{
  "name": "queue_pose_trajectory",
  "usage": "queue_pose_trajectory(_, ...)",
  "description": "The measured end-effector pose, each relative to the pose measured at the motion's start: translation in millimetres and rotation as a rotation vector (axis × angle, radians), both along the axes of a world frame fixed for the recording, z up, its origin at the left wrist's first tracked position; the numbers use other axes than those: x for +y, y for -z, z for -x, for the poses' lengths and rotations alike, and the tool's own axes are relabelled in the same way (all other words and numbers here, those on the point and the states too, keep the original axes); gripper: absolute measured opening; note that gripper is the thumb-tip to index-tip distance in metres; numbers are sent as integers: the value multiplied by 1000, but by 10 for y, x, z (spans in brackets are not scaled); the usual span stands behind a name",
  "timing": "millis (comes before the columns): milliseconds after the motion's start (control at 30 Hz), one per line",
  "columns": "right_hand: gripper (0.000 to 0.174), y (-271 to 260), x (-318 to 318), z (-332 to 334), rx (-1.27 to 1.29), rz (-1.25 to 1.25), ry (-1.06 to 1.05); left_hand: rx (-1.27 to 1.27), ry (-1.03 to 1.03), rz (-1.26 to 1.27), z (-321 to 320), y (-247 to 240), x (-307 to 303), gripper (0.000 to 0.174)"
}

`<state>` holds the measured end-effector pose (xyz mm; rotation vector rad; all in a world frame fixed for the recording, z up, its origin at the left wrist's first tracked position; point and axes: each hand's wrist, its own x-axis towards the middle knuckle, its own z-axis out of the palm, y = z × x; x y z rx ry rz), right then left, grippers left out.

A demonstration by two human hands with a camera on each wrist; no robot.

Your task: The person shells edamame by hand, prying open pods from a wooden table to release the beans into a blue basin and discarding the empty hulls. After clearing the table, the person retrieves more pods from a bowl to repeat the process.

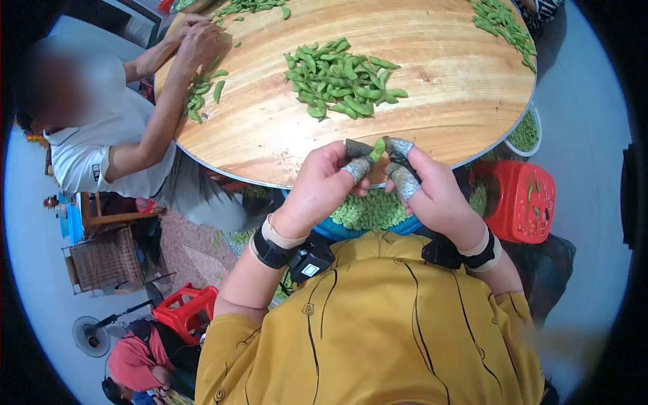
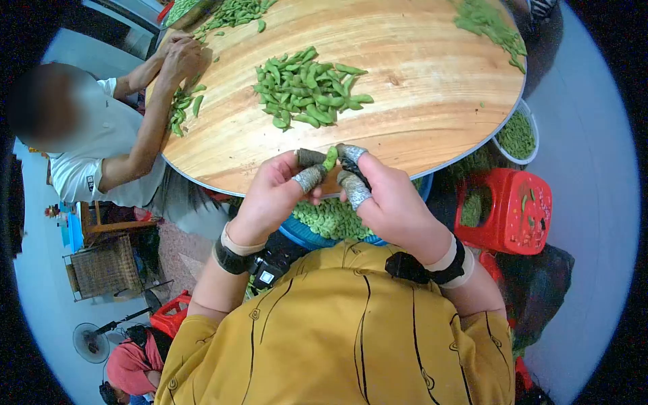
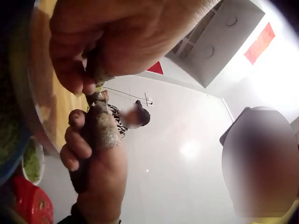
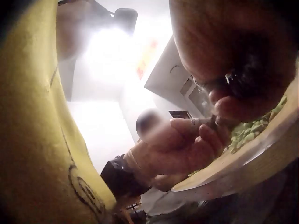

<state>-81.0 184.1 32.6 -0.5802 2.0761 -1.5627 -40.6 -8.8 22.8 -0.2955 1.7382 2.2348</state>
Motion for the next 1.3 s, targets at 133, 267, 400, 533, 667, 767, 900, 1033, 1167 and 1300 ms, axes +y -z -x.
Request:
queue_pose_trajectory(133,50,-20,5,-18,-164,25,-38,-28,64,176,-50,19,29,15)
queue_pose_trajectory(267,53,11,2,-25,-290,72,-19,158,97,394,-83,173,37,11)
queue_pose_trajectory(400,47,10,19,-1,-363,125,-28,704,125,1143,-137,77,53,9)
queue_pose_trajectory(533,34,11,36,83,-615,228,-80,775,136,1176,-171,78,18,9)
queue_pose_trajectory(667,29,25,101,100,-986,477,-187,8,175,2,-183,-11,-79,15)
queue_pose_trajectory(767,29,34,65,79,-912,432,-163,-72,154,-183,-193,61,-98,9)
queue_pose_trajectory(900,31,70,-40,-2,-749,248,-92,253,98,560,-289,128,11,20)
queue_pose_trajectory(1033,32,66,-124,-98,-596,224,-85,634,-53,1206,-301,105,86,5)
queue_pose_trajectory(1167,32,67,-61,-87,-664,246,-94,5,-52,155,-409,27,46,13)
queue_pose_trajectory(1300,32,115,-73,-136,-640,157,-150,-88,-16,-14,-475,15,-58,15)
